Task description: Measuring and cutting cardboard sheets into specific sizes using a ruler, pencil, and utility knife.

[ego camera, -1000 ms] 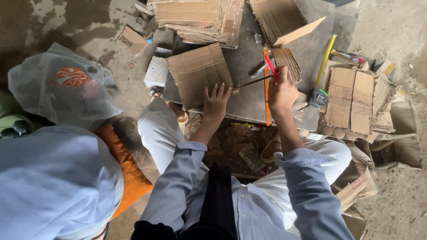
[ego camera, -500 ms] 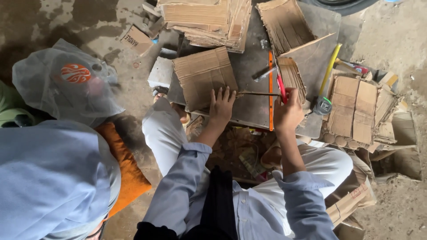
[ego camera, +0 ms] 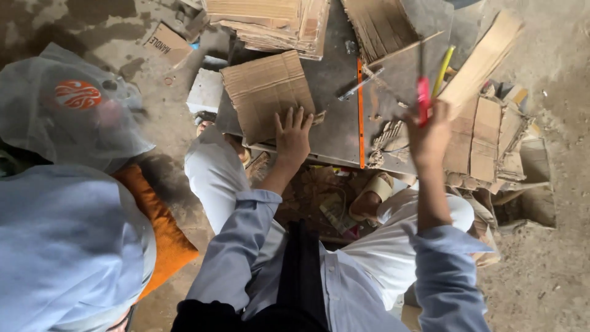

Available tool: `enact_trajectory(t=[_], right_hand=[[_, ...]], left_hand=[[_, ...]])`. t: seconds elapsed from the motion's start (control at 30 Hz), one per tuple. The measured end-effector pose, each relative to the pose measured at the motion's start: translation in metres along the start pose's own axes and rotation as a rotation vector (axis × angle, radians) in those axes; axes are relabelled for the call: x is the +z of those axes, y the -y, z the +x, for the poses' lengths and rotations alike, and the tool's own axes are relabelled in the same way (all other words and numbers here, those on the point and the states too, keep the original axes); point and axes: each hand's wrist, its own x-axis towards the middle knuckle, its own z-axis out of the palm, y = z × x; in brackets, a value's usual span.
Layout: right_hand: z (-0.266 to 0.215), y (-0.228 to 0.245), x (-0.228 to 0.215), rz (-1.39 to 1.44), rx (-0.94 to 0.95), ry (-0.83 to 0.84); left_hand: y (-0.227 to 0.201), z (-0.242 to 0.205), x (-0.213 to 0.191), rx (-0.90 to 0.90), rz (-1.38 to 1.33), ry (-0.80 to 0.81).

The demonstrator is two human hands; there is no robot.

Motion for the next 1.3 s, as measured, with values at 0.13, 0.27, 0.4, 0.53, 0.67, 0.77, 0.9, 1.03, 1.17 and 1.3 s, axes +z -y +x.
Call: enact_trajectory(t=[0.13,0.27,0.4,0.53,0.67,0.77,0.9,1.03,1.17,1.3], right_hand=[[-0.062,0.064,0.024,0.131,-0.021,0.213],[-0.115,0.115,0.026,0.248,0.009,0.55],[-0.138,0.116,0.036,0.236,0.031,0.627],[-0.131,0.132,0.026,0.154,0.085,0.683],[-0.135,0.127,0.034,0.108,0.055,0.697],[-0.135,0.129,0.039,0.104,0.042,0.687],[-0.137,0.123,0.059,0.077,0.038,0.686],[-0.136,0.124,0.06,0.102,0.022,0.65],[-0.141,0.131,0.046,0.063,-0.002,0.639],[-0.144,0.131,0.044,0.083,0.012,0.639]], left_hand=[[0.003,-0.019,0.0,-0.004,-0.135,-0.206],[-0.006,-0.024,0.004,0.013,-0.233,-0.317],[-0.011,-0.015,-0.001,0.027,-0.153,-0.227],[-0.009,-0.009,-0.001,0.015,-0.105,-0.106],[-0.006,-0.011,-0.007,0.022,-0.11,-0.046],[-0.006,-0.007,-0.009,0.026,-0.1,-0.029],[-0.003,-0.004,0.005,0.042,-0.086,-0.03],[-0.002,-0.001,0.005,0.047,-0.064,-0.041],[-0.001,-0.003,0.0,0.081,0.006,-0.039],[0.0,0.0,0.005,0.092,0.034,-0.04]])
